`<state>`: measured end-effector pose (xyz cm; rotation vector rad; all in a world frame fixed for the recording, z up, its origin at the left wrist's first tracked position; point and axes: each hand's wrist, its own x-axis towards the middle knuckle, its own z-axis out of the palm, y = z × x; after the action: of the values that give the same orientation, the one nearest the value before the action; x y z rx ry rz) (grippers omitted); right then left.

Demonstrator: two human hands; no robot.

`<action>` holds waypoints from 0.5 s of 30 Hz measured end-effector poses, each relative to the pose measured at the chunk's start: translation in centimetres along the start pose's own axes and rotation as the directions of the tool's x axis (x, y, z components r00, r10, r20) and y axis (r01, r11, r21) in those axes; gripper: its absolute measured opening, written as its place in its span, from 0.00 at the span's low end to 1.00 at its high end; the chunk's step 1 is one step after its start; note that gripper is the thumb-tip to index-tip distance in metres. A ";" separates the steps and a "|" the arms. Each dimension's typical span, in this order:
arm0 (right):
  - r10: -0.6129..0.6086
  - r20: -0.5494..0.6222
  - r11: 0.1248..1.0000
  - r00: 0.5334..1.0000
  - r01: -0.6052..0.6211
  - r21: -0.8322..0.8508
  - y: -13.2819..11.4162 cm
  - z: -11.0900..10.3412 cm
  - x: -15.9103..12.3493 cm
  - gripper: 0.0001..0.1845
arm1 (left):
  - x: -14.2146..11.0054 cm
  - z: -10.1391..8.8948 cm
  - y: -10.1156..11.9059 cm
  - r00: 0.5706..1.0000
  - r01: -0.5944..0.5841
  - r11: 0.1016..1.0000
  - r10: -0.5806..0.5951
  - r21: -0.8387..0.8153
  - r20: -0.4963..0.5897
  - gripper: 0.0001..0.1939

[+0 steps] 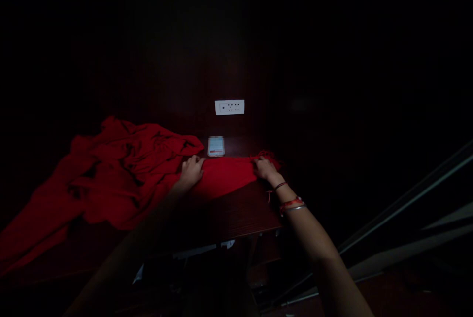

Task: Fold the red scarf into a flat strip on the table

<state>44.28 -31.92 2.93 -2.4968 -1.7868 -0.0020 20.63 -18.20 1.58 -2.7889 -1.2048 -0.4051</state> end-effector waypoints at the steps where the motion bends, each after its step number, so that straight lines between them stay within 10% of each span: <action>1: -0.009 0.008 1.000 1.000 0.009 0.021 0.1 0.5 0.0 0.20 | -0.3 0.4 0.6 0.999 -0.009 1.000 0.009 0.002 -0.034 0.21; 8: 0.085 -0.139 0.993 0.987 -0.072 0.094 2.0 0.0 0.8 0.15 | -1.2 3.0 1.7 0.917 -0.251 0.951 0.293 -0.180 0.272 0.27; 12: 0.351 -0.378 0.931 0.857 -0.273 0.243 3.9 -1.2 1.0 0.18 | -1.0 2.8 -0.3 0.875 -0.265 0.947 0.316 -0.184 0.367 0.29; 15: 0.469 -0.321 0.880 0.823 -0.402 0.255 4.1 -1.2 0.7 0.22 | -1.0 2.5 -1.2 0.850 -0.276 0.942 0.331 -0.190 0.410 0.31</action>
<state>48.45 -32.65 3.95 -2.5008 -0.9982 -0.2643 19.60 -17.64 -1.15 -3.2170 -0.7771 0.1950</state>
